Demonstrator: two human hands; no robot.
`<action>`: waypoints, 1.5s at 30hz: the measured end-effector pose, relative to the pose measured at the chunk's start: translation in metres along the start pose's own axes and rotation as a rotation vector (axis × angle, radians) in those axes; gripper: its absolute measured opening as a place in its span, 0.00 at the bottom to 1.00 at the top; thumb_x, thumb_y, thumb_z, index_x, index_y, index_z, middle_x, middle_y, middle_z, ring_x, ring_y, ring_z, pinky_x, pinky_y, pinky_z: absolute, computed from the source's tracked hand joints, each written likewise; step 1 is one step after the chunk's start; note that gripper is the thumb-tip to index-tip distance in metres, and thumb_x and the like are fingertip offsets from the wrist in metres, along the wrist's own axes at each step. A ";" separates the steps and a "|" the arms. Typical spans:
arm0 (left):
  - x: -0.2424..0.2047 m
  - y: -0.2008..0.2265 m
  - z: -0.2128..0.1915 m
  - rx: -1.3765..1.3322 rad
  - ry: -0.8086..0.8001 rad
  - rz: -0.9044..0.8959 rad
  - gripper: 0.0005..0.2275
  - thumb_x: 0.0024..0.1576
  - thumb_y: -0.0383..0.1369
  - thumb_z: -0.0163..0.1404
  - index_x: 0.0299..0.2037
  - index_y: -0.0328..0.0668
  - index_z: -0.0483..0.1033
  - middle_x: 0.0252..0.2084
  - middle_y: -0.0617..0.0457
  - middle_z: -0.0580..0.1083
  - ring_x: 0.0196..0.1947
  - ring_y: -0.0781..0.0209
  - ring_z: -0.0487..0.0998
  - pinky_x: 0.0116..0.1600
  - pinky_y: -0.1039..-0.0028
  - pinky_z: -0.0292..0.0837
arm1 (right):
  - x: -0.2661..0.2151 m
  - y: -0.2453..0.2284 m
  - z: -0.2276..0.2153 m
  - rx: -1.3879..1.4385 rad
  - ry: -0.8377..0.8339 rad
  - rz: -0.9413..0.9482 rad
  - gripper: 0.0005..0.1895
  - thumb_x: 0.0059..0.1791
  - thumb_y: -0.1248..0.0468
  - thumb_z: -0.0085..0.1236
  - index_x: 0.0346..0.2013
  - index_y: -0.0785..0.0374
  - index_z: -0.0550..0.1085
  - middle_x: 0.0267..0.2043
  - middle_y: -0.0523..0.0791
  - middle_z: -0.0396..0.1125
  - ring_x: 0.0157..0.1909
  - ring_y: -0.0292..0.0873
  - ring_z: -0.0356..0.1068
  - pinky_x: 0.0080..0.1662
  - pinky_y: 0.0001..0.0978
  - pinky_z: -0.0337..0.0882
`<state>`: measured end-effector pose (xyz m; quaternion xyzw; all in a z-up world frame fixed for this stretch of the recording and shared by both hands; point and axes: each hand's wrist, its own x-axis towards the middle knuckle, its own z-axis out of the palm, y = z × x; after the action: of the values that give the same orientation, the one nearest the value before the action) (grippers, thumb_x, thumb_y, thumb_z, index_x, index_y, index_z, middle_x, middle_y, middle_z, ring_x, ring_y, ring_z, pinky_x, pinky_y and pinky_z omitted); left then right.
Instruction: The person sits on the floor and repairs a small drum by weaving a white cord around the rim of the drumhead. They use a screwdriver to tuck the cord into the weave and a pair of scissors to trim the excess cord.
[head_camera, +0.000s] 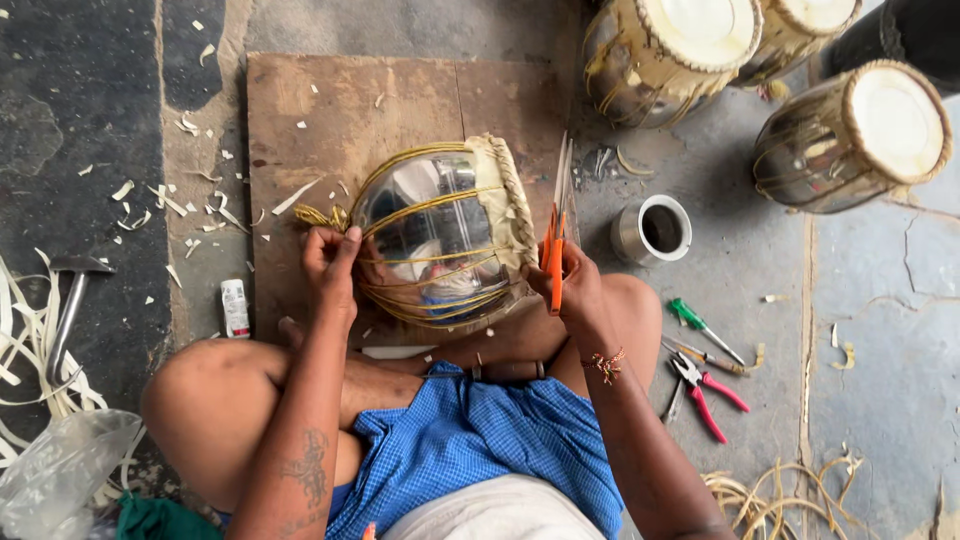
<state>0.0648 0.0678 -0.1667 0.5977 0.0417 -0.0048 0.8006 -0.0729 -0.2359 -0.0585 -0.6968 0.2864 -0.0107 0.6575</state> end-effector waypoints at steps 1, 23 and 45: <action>-0.005 -0.001 -0.001 0.086 -0.016 0.059 0.13 0.62 0.35 0.61 0.33 0.42 0.67 0.38 0.59 0.65 0.36 0.68 0.64 0.45 0.74 0.65 | -0.004 0.009 -0.001 -0.008 0.010 -0.018 0.13 0.46 0.67 0.65 0.41 0.67 0.72 0.31 0.39 0.64 0.29 0.31 0.60 0.30 0.23 0.61; -0.085 0.144 0.139 1.043 -0.702 0.874 0.10 0.54 0.31 0.60 0.44 0.42 0.80 0.48 0.55 0.74 0.48 0.55 0.73 0.56 0.58 0.60 | -0.063 -0.018 0.032 0.040 -0.010 -0.098 0.13 0.43 0.65 0.68 0.37 0.64 0.72 0.29 0.39 0.66 0.30 0.29 0.65 0.32 0.23 0.69; -0.064 0.127 0.144 0.975 -0.768 0.892 0.09 0.55 0.26 0.58 0.42 0.41 0.71 0.42 0.53 0.69 0.42 0.55 0.72 0.51 0.62 0.63 | -0.151 -0.003 -0.019 0.180 -0.512 0.392 0.27 0.44 0.45 0.67 0.41 0.63 0.71 0.25 0.41 0.66 0.26 0.33 0.66 0.27 0.24 0.65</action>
<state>0.0167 -0.0369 -0.0001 0.8000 -0.4919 0.0935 0.3305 -0.2050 -0.1909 0.0013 -0.5475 0.2383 0.2663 0.7566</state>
